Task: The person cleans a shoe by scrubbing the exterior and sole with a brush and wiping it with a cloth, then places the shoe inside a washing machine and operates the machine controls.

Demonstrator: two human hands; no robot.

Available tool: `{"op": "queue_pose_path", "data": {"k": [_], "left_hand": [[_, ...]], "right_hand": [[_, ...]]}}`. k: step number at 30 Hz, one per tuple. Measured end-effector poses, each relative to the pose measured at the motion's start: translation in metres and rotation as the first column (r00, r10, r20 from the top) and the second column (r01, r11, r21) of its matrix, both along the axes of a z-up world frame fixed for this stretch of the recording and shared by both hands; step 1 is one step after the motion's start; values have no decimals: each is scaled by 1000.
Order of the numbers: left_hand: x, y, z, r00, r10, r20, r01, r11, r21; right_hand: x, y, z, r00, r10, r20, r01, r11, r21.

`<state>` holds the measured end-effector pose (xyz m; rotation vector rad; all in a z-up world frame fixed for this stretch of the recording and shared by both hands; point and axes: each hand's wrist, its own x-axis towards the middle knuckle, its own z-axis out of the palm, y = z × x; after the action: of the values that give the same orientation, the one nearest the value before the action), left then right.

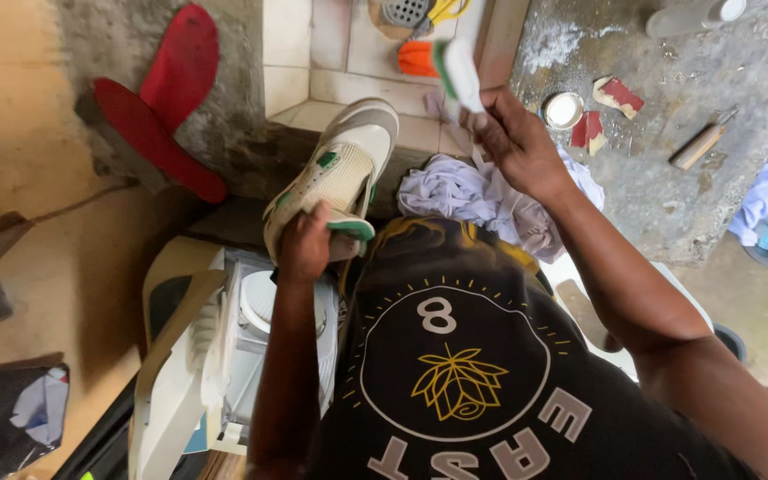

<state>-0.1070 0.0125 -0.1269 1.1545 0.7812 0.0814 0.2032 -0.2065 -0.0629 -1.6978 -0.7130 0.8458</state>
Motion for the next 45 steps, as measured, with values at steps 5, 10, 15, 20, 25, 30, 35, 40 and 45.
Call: {"op": "queue_pose_path", "data": {"k": [5, 10, 15, 20, 25, 30, 35, 40, 45], "left_hand": [[21, 32, -29, 939, 338, 62, -259, 814, -520], [50, 49, -10, 879, 476, 17, -295, 572, -766], [69, 36, -40, 894, 448, -2, -366, 727, -581], [65, 31, -71, 951, 309, -19, -243, 705, -666], [76, 31, -51, 939, 341, -33, -254, 629, -735], [75, 26, -38, 925, 379, 18, -238, 618, -749], [77, 28, -40, 932, 362, -9, -248, 621, -744], [80, 30, -30, 926, 378, -6, -258, 620, -741], [79, 31, -37, 920, 391, 12, -255, 624, -739]], "right_hand": [[-15, 1, 14, 980, 172, 95, -115, 894, -433], [-37, 14, 32, 839, 363, 406, -246, 917, -313], [-41, 45, 47, 698, 586, 411, -295, 758, -581], [-40, 98, 30, 475, 804, 359, -258, 517, -817], [-39, 134, 22, 401, 817, 414, -274, 538, -797], [-32, 110, 27, 399, 857, 327, -260, 448, -856], [-48, 136, -7, 439, 801, 407, -212, 533, -819], [-38, 89, 42, 576, 816, 42, -243, 219, -945], [-49, 146, 0, 532, 802, 272, -234, 447, -863]]}}
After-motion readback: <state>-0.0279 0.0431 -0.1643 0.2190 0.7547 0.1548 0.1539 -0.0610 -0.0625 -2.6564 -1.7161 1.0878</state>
